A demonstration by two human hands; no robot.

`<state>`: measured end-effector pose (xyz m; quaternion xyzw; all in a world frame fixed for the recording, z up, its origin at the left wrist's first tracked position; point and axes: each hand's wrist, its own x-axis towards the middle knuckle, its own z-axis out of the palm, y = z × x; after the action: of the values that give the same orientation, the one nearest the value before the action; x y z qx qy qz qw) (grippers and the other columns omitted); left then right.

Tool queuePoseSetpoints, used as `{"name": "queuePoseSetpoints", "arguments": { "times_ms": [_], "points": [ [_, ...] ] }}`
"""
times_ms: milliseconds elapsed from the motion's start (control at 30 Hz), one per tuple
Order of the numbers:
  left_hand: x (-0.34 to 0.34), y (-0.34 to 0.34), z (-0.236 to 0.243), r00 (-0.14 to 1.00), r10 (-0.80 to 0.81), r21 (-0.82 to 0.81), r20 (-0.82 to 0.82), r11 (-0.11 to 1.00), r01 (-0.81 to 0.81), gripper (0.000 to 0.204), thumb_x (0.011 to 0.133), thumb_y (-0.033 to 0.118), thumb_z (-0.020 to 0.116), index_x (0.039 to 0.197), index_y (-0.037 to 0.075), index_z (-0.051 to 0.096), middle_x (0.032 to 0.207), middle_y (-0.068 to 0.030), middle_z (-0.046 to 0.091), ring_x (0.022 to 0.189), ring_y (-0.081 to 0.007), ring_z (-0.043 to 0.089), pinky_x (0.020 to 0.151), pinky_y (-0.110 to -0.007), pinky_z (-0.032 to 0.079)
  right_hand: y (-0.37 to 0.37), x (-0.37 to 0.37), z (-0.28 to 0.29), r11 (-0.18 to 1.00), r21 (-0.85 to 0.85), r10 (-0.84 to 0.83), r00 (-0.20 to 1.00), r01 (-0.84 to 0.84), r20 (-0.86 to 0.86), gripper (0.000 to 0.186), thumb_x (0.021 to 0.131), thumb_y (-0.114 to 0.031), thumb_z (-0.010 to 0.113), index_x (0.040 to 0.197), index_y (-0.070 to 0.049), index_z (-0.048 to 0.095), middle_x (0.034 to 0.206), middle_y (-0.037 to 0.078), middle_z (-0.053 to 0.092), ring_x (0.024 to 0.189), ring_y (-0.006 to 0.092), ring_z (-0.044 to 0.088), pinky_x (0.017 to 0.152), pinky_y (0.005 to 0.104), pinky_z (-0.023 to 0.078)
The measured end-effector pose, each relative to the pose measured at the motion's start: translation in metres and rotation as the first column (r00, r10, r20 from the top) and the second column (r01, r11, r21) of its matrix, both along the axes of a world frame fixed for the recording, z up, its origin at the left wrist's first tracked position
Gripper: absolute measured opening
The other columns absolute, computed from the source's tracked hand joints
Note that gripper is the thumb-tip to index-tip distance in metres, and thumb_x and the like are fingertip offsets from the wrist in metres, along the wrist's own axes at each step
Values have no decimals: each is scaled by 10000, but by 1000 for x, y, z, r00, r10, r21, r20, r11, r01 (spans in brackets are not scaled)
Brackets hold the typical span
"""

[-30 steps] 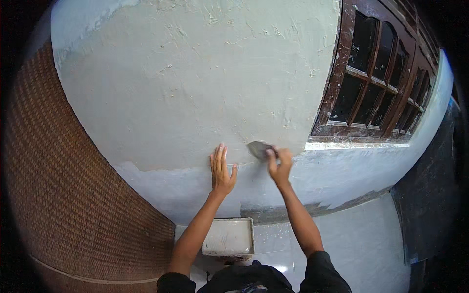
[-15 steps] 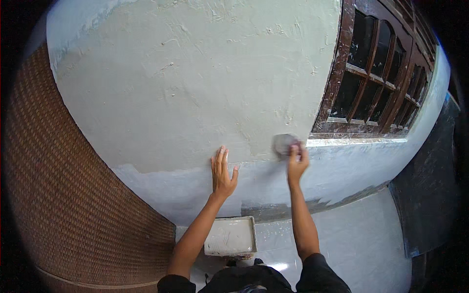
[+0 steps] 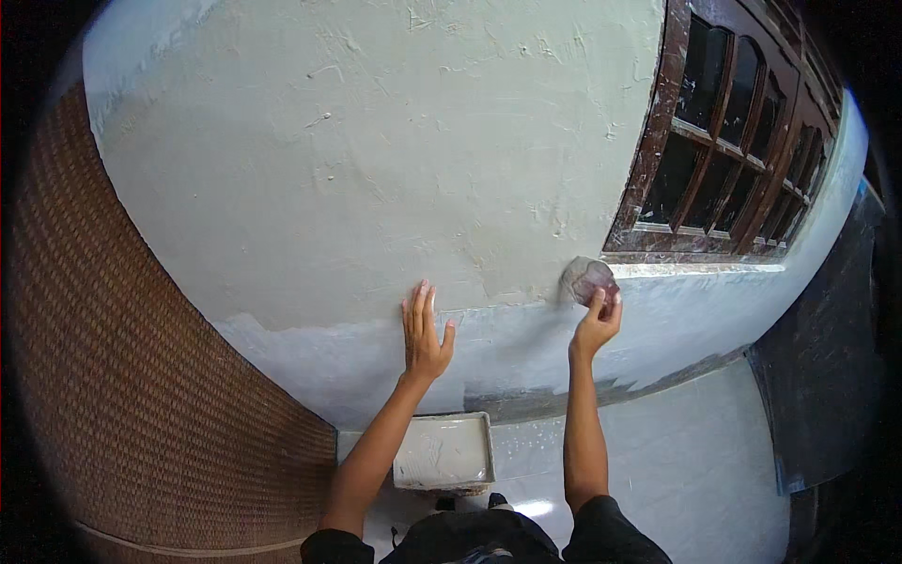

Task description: The person applies wall filler from a bucket onto an interior wall, spreading it with a putty knife.

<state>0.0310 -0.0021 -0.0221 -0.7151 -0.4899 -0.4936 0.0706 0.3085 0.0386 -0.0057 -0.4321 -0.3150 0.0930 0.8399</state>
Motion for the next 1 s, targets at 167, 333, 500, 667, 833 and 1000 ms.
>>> {"name": "queuePoseSetpoints", "arguments": {
  "times_ms": [167,333,500,667,833,1000],
  "points": [
    [16,4,2,1000,-8,-15,6,1000,8,652,892,162,549,1457,-13,275,1536,-176,257,1435,-341,222,1151,-549,147,-5,-42,-27,980,-6,154,744,-198,651,209,863,-91,700,1040,8,651,925,111,663,782,179,596,733,305,479],
    [20,5,-2,998,-30,-9,53,999,30,649,894,163,552,1459,-3,280,1533,-180,264,1431,-351,228,1149,-550,147,10,-18,-24,996,-76,-9,930,39,368,200,889,-122,677,1034,14,654,918,81,656,781,159,581,696,298,471],
    [17,2,-2,999,-18,10,49,1000,17,657,890,151,557,1461,-5,272,1529,-191,267,1428,-357,229,1147,-551,149,-4,-17,-19,993,-4,114,976,-115,186,161,887,-97,668,1003,15,663,974,113,663,862,183,610,739,298,470],
    [26,2,0,997,-39,-17,73,999,40,652,893,152,552,1460,-7,271,1528,-197,266,1426,-362,229,1145,-557,144,-5,-52,-14,990,-95,141,792,-105,595,118,894,-63,649,978,19,664,916,121,672,846,200,620,757,320,490],
    [10,0,-7,998,-2,0,69,1000,2,649,896,159,549,1461,0,273,1524,-196,269,1425,-363,228,1145,-559,141,-5,-20,-24,993,-1,118,993,-118,6,150,940,-79,609,1026,42,628,969,95,661,855,145,615,772,281,506],
    [27,2,0,999,-18,-34,44,999,20,649,898,167,550,1459,-5,275,1524,-189,274,1426,-356,232,1144,-558,146,-8,-50,-30,978,-98,206,792,-183,574,149,896,-90,666,1010,5,655,919,61,636,887,136,576,785,271,455]
  ]
}}
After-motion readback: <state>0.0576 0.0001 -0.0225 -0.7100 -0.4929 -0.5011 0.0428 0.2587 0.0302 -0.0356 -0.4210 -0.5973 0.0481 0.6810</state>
